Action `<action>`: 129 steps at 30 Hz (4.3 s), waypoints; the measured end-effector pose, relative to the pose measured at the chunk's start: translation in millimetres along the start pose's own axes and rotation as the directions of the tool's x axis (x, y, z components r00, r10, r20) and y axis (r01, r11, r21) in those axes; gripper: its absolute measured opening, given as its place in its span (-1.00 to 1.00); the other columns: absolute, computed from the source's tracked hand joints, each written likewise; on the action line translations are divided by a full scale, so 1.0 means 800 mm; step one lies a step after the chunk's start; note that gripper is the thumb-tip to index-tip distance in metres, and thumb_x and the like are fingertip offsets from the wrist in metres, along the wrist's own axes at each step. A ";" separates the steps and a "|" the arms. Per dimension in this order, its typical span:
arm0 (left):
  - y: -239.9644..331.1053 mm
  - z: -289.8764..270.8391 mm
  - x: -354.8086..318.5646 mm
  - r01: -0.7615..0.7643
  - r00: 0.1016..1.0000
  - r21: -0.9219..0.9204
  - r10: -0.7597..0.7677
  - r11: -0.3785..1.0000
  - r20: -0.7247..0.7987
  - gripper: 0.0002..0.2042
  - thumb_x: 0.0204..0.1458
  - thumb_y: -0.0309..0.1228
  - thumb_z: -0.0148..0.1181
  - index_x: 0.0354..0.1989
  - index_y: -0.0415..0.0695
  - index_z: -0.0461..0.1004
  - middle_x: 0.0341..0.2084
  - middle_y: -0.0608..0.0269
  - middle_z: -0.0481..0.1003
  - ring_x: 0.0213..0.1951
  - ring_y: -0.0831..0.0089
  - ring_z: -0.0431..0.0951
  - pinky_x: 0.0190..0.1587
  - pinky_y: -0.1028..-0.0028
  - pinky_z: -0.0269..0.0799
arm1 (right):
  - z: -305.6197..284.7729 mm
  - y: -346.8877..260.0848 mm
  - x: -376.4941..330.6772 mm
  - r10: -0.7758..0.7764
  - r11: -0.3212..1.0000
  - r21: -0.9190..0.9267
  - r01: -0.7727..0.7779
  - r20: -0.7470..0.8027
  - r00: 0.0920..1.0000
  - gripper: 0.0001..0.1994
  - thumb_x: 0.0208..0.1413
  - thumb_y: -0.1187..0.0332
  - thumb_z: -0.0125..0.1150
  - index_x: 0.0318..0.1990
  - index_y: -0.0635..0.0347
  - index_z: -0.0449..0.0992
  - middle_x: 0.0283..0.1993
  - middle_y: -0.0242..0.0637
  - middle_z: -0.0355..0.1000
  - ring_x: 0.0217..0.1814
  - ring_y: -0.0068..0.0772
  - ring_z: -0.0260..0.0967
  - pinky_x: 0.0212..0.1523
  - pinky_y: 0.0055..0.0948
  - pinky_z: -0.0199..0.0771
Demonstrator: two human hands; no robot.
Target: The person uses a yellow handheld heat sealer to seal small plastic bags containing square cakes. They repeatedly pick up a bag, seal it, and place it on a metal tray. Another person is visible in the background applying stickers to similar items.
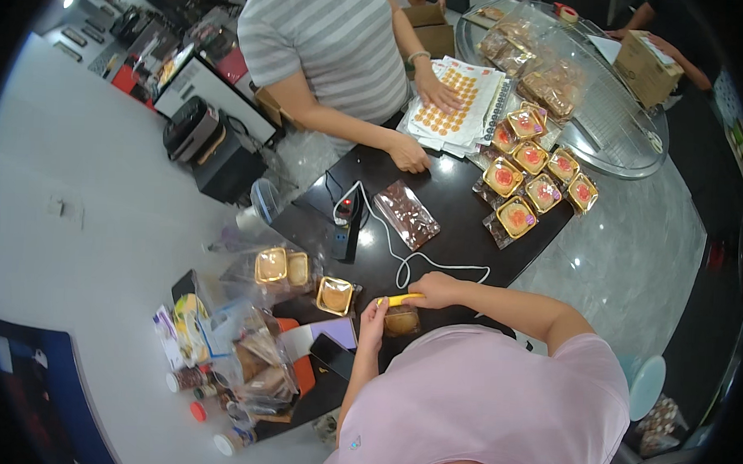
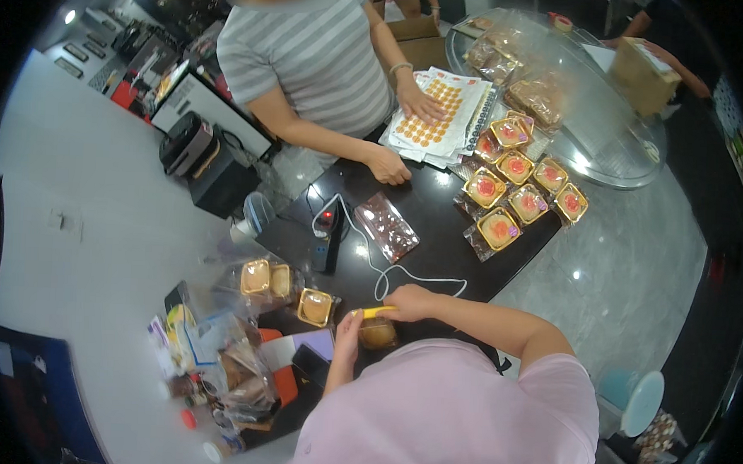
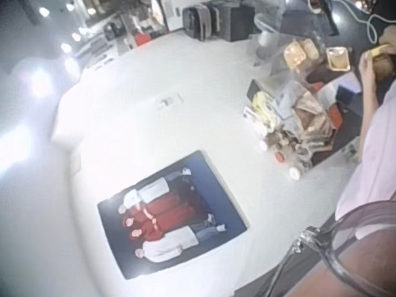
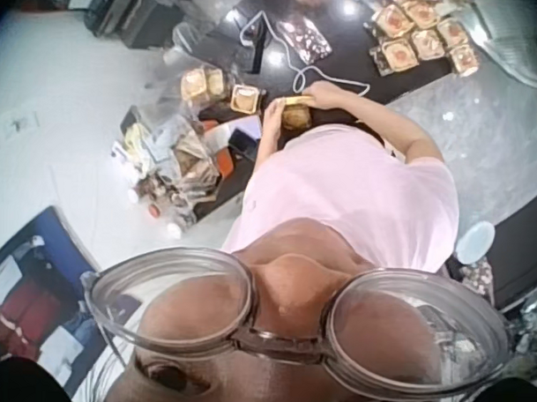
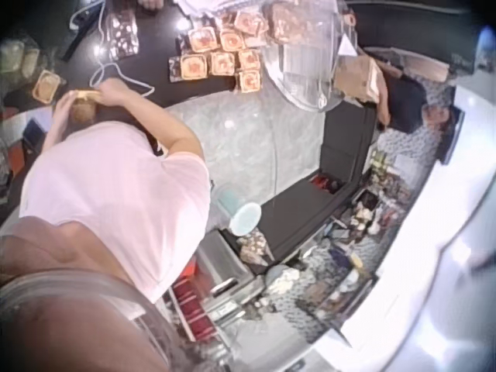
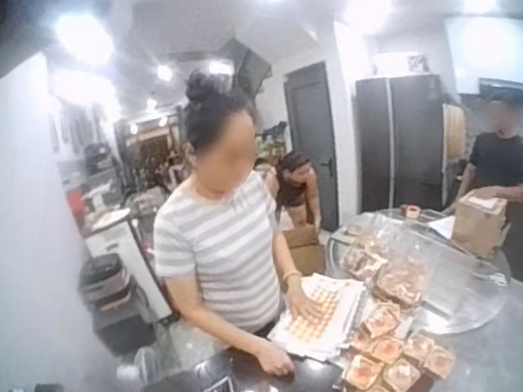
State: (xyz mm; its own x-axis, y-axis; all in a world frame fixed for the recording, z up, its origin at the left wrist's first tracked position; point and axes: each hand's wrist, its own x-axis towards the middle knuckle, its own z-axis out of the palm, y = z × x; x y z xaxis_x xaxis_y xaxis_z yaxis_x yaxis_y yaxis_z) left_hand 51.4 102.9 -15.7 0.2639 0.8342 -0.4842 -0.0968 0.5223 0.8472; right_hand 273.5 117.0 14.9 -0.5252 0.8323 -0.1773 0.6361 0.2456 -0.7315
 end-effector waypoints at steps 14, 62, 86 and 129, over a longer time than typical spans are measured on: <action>0.006 -0.045 -0.014 0.026 0.995 0.048 -0.030 0.999 0.094 -0.76 0.19 -0.26 0.04 -0.18 -0.19 0.46 -0.35 0.40 0.48 -0.31 0.68 0.43 -0.23 0.65 0.33 | 0.030 -0.052 -0.003 0.150 0.989 -0.002 -0.150 -0.012 0.989 -0.52 0.13 -0.09 -0.03 -0.39 0.19 0.55 -0.47 -0.04 0.48 -0.39 0.03 0.44 -0.32 -0.12 0.41; 0.070 0.029 0.005 -0.091 0.951 -0.282 -0.001 0.955 -0.309 -0.83 0.16 -0.36 0.04 -0.11 -0.09 0.37 -0.30 0.32 0.50 -0.26 0.49 0.54 -0.40 0.50 0.49 | -0.013 -0.071 0.019 0.180 0.977 0.170 -0.126 -0.353 0.918 0.02 -0.29 -0.14 0.40 0.27 0.26 0.06 0.15 -0.01 0.20 0.14 -0.03 0.27 0.05 -0.24 0.35; 0.311 -0.080 -0.139 -0.070 0.501 0.816 0.727 0.574 -0.469 -0.80 0.11 -0.38 0.11 -0.13 -0.17 0.46 -0.32 0.23 0.54 -0.24 0.48 0.52 -0.19 0.49 0.43 | -0.117 -0.076 0.140 0.130 0.396 0.906 -0.146 0.102 0.986 -0.47 0.01 0.29 0.25 0.14 0.21 0.27 -0.01 -0.34 0.39 0.01 -0.51 0.37 0.03 -0.46 0.34; 0.241 -0.018 -0.127 -0.474 0.793 0.859 0.516 0.190 0.324 -0.91 0.02 -0.44 0.06 -0.41 -0.19 0.40 -0.60 0.06 0.49 -0.53 0.11 0.52 -0.50 0.25 0.41 | 0.122 -0.077 0.089 0.172 0.954 -0.196 -0.228 -0.266 0.948 -0.13 -0.19 0.01 0.28 0.23 0.37 0.12 0.37 0.17 -0.18 0.30 0.16 0.00 0.13 -0.02 0.20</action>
State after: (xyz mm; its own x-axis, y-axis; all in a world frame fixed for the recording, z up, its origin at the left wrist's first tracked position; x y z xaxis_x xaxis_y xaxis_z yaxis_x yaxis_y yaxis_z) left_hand -7.6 121.0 193.8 0.4699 0.8740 0.1237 0.6812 -0.4482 0.5789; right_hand 141.6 112.6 -17.2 -0.2382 0.9639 -0.1189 0.8371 0.1416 -0.5285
